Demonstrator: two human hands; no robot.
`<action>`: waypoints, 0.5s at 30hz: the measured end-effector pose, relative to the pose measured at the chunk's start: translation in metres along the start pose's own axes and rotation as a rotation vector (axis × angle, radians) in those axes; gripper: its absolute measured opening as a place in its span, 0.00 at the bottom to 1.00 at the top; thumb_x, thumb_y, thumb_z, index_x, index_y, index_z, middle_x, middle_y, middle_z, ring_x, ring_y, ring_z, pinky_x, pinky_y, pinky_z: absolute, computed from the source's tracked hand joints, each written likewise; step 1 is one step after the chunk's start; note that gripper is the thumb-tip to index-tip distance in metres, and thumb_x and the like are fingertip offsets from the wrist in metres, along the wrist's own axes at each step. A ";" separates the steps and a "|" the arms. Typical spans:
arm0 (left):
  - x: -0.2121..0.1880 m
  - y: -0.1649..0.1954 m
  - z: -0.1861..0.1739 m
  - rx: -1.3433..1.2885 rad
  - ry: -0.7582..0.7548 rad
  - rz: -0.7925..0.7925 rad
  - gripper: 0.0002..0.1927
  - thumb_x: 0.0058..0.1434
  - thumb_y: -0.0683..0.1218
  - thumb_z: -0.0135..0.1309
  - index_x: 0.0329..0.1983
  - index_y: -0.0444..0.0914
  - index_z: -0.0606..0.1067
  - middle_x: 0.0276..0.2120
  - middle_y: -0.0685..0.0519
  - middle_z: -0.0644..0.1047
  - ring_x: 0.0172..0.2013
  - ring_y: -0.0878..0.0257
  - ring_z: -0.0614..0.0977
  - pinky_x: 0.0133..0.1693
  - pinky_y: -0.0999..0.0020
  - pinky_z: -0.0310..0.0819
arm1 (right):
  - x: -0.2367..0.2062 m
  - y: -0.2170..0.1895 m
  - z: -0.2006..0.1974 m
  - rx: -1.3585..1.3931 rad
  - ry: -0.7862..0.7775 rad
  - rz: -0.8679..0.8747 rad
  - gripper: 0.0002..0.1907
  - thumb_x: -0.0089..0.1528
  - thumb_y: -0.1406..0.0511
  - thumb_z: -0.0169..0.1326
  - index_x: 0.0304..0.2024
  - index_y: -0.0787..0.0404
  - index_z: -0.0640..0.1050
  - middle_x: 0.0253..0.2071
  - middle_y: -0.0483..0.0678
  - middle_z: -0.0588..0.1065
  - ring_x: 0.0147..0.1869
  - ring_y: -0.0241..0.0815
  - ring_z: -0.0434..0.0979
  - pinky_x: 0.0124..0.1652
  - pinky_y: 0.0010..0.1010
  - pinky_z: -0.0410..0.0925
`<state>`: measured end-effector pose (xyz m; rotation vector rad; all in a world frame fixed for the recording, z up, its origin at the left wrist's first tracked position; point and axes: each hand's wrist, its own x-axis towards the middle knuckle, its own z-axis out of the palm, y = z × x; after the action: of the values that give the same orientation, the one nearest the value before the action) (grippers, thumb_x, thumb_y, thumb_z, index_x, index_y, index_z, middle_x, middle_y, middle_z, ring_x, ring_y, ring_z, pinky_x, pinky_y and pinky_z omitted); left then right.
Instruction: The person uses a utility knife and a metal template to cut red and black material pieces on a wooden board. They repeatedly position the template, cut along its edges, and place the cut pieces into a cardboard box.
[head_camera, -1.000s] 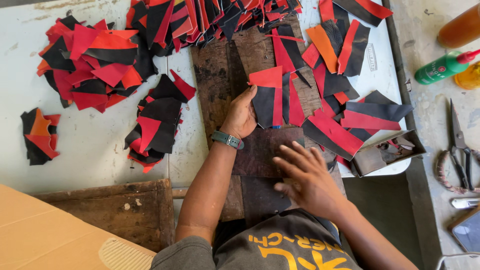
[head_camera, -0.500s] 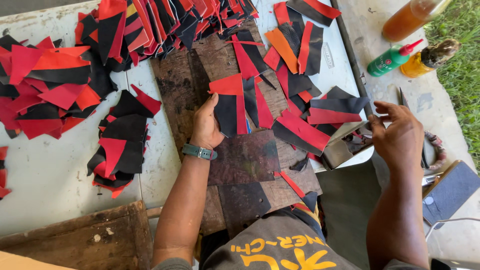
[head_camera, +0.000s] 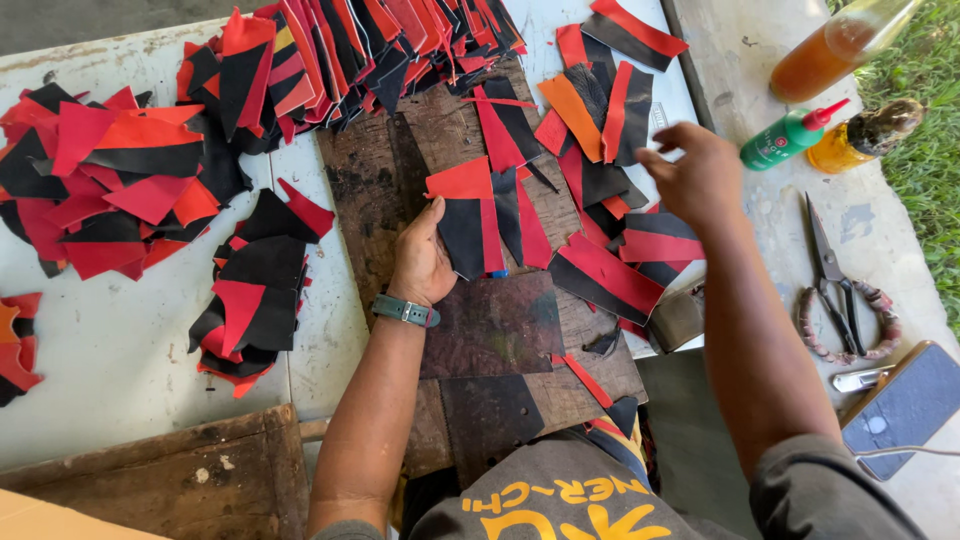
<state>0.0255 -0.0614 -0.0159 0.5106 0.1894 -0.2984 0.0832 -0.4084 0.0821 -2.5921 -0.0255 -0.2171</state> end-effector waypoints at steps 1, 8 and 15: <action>-0.001 0.001 0.000 -0.007 0.003 -0.001 0.19 0.73 0.51 0.45 0.61 0.36 0.72 0.57 0.50 0.78 0.56 0.58 0.80 0.60 0.57 0.74 | 0.007 -0.007 0.012 0.002 -0.015 -0.053 0.20 0.61 0.56 0.66 0.52 0.57 0.81 0.52 0.53 0.78 0.44 0.52 0.81 0.45 0.40 0.72; -0.002 0.016 0.000 -0.045 -0.011 0.025 0.18 0.74 0.50 0.46 0.60 0.36 0.72 0.57 0.51 0.78 0.56 0.59 0.80 0.60 0.59 0.74 | 0.026 -0.018 0.032 -0.283 -0.158 -0.229 0.19 0.58 0.59 0.64 0.51 0.52 0.84 0.54 0.52 0.78 0.55 0.56 0.77 0.52 0.44 0.69; 0.002 0.020 -0.005 -0.011 0.003 0.007 0.18 0.74 0.51 0.46 0.60 0.36 0.72 0.56 0.51 0.78 0.56 0.60 0.80 0.59 0.59 0.74 | 0.025 0.020 0.023 -0.065 -0.023 0.175 0.24 0.63 0.56 0.62 0.58 0.58 0.79 0.54 0.54 0.78 0.54 0.52 0.80 0.55 0.42 0.70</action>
<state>0.0338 -0.0425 -0.0115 0.5010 0.1917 -0.2897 0.1123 -0.4142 0.0567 -2.6430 0.2018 -0.1254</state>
